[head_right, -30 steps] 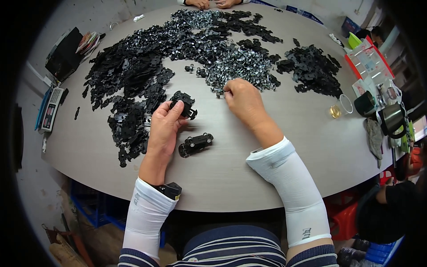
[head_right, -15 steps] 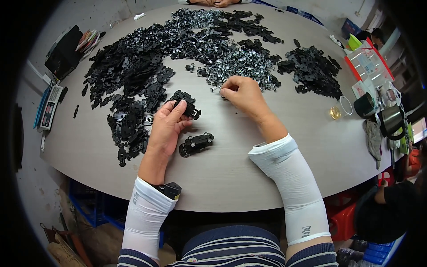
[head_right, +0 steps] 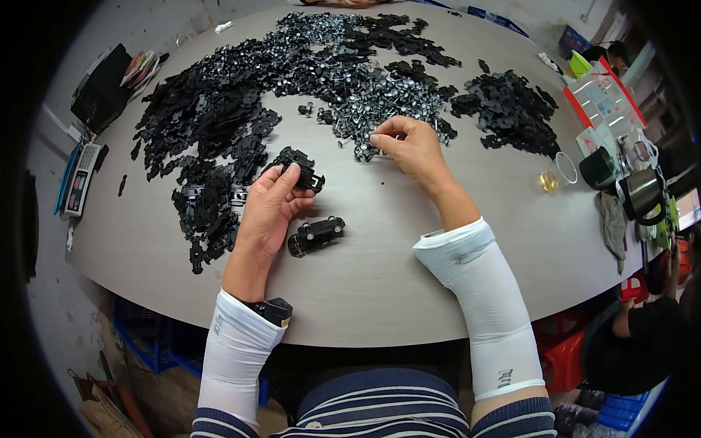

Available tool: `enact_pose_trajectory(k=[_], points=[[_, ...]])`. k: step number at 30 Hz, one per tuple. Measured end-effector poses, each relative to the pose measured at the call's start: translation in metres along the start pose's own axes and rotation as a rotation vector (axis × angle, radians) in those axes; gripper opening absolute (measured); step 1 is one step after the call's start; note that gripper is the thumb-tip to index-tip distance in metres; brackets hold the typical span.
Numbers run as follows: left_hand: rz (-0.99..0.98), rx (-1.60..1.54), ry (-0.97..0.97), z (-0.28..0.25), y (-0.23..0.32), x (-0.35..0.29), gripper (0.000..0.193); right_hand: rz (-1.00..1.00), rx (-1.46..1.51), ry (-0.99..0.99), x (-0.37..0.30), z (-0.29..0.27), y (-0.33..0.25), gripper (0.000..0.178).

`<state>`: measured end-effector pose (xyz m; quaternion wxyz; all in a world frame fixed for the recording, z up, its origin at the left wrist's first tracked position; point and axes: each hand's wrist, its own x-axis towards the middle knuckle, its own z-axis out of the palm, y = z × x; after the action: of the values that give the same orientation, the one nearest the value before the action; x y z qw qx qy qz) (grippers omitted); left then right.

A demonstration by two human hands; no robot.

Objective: Assemble small black plastic components by snapping them together at a table.

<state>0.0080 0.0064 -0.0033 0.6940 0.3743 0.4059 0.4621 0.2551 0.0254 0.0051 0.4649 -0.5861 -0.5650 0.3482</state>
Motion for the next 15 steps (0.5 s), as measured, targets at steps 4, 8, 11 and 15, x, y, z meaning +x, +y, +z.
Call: enact_pose_trajectory(k=[4, 8, 11, 15], points=[[-0.005, -0.014, -0.003, 0.000, -0.001, 0.002, 0.020, -0.052, -0.082, 0.111, -0.003, -0.005, -0.003, 0.010], [-0.016, -0.026, 0.015, 0.000, 0.000, 0.000, 0.019, -0.169, 0.011, 0.030, -0.035, 0.018, -0.018, 0.008], [-0.012, -0.031, 0.011, 0.002, 0.001, -0.002, 0.018, -0.410, -0.184, -0.018, -0.053, 0.033, -0.026, 0.007], [0.014, -0.044, -0.023, -0.001, -0.005, -0.001, 0.017, -0.669, -0.277, -0.006, -0.061, 0.052, -0.035, 0.019]])
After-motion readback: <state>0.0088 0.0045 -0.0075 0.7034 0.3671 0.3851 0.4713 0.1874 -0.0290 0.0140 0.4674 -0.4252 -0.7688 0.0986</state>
